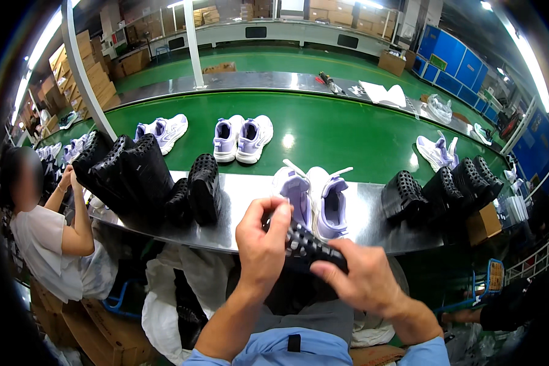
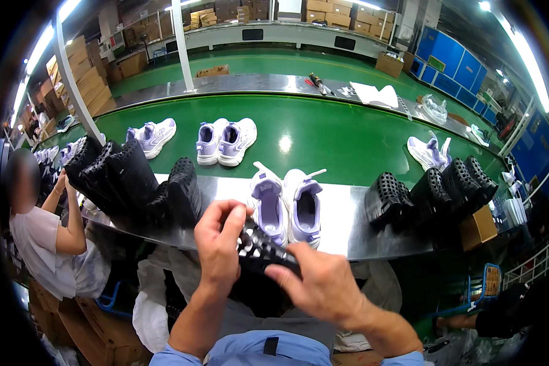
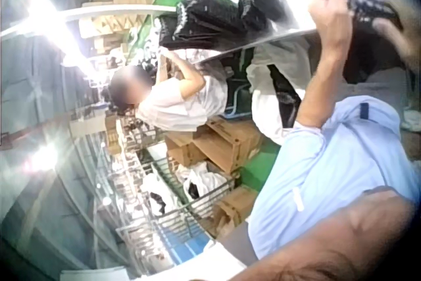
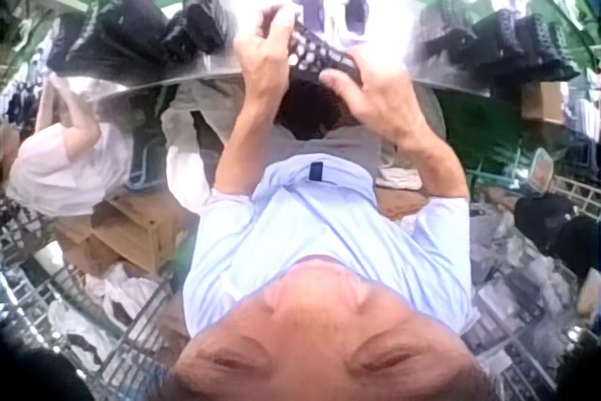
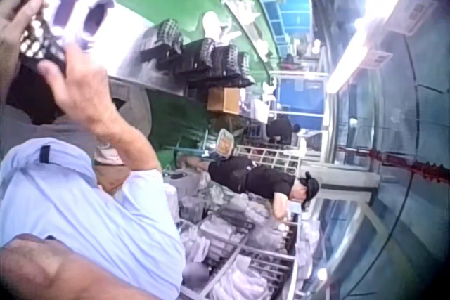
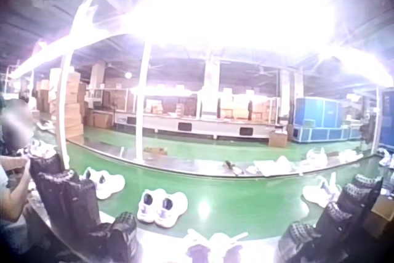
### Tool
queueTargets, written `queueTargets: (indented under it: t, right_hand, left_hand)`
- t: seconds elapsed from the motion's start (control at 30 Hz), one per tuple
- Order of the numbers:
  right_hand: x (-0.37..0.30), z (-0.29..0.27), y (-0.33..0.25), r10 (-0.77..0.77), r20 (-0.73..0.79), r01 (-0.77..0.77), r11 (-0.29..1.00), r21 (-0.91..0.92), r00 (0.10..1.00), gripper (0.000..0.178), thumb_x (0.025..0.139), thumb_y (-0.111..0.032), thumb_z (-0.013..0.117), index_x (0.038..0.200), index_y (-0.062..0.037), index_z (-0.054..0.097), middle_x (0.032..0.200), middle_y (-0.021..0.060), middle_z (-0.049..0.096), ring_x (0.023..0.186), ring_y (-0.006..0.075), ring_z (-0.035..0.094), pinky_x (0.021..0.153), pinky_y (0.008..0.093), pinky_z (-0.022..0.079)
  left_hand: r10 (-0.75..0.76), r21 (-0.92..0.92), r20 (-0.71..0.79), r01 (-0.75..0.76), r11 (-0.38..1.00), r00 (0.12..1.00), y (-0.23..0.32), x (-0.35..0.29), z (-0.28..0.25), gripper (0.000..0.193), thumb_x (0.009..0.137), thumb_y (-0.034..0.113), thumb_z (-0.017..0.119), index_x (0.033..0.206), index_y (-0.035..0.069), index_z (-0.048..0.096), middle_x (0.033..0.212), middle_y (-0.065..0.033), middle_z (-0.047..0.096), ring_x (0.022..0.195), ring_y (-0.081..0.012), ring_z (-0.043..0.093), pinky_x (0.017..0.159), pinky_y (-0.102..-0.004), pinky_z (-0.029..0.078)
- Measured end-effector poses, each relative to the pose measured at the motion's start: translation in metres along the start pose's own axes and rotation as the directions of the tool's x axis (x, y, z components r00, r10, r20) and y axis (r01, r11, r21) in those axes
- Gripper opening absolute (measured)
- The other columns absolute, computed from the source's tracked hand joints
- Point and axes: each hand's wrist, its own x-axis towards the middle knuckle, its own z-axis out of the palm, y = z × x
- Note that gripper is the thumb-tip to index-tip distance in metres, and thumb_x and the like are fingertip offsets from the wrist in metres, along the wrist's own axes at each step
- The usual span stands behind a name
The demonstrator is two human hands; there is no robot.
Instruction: The person is assembling shoes by inserting black plastic components into the interior of white and purple sneakers. They use their hands to position and press the components into place while the shoes are on a workbench.
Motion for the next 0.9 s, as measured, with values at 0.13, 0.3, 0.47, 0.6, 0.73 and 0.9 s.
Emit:
queueTargets:
  t: [0.13,0.3,0.47,0.6,0.73,0.9]
  right_hand:
    - [0.042,-0.013,0.033,0.225,0.124,-0.205,0.967,-0.151,0.966,0.044,0.096,-0.039,0.075,0.093,0.0044,0.070,0.074,0.0272,0.069,0.074,0.0472,0.071,0.069,0.0513,0.056]
    - [0.084,-0.013,0.044,0.337,0.277,-0.188,0.873,-0.450,0.900,0.045,0.093,-0.038,0.073,0.085,0.0061,0.073,0.080,0.0297,0.072,0.083,0.0454,0.073,0.078,0.0515,0.058]
    - [0.102,0.029,0.057,0.312,0.277,-0.091,0.796,-0.598,0.909,0.030,0.091,-0.028,0.071,0.087,0.0014,0.075,0.088,0.0226,0.077,0.086,0.0356,0.077,0.080,0.0461,0.061]
    - [0.079,0.074,0.077,0.128,0.198,-0.001,0.842,-0.539,0.972,0.031,0.094,-0.025,0.072,0.104,0.0025,0.065,0.085,0.0199,0.072,0.082,0.0398,0.073,0.075,0.0483,0.059]
    - [0.065,0.064,0.088,-0.129,0.078,0.150,0.890,-0.431,0.989,0.019,0.094,-0.021,0.073,0.104,-0.0051,0.068,0.085,0.0141,0.068,0.083,0.0381,0.072,0.074,0.0482,0.058]
    - [0.083,0.082,0.079,0.100,0.093,-0.025,0.803,-0.596,0.991,0.011,0.093,-0.013,0.067,0.100,-0.0051,0.068,0.089,0.0154,0.075,0.085,0.0368,0.075,0.072,0.0477,0.059]
  left_hand:
    - [0.394,0.636,0.047,-0.332,0.697,0.918,-0.051,0.065,0.005,0.035,0.094,0.023,0.076,0.115,-0.004,0.071,0.106,-0.0202,0.070,0.098,-0.0335,0.068,0.088,-0.0432,0.054]
    - [0.090,0.691,0.443,-0.404,0.599,0.892,-0.080,0.100,0.012,0.020,0.088,0.014,0.071,0.098,-0.003,0.072,0.099,-0.0261,0.069,0.098,-0.0454,0.066,0.089,-0.0503,0.053]
    - [0.149,0.554,0.568,-0.510,0.658,0.810,-0.080,0.096,0.014,0.014,0.087,0.007,0.066,0.093,-0.005,0.069,0.092,-0.0262,0.068,0.091,-0.0463,0.066,0.084,-0.0515,0.053]
    - [0.052,0.540,0.509,-0.366,0.758,0.859,-0.091,0.098,-0.001,0.018,0.090,0.010,0.068,0.097,-0.006,0.071,0.092,-0.0275,0.070,0.088,-0.0423,0.069,0.081,-0.0463,0.054]
    - [0.053,0.528,0.518,-0.368,0.765,0.854,-0.088,0.101,-0.011,0.017,0.091,0.007,0.067,0.101,-0.005,0.073,0.093,-0.0256,0.072,0.087,-0.0386,0.071,0.080,-0.0441,0.055]
    - [0.087,0.548,0.530,-0.419,0.724,0.844,-0.088,0.094,-0.004,0.015,0.090,0.006,0.067,0.099,-0.004,0.074,0.092,-0.0247,0.071,0.083,-0.0373,0.070,0.078,-0.0425,0.055]
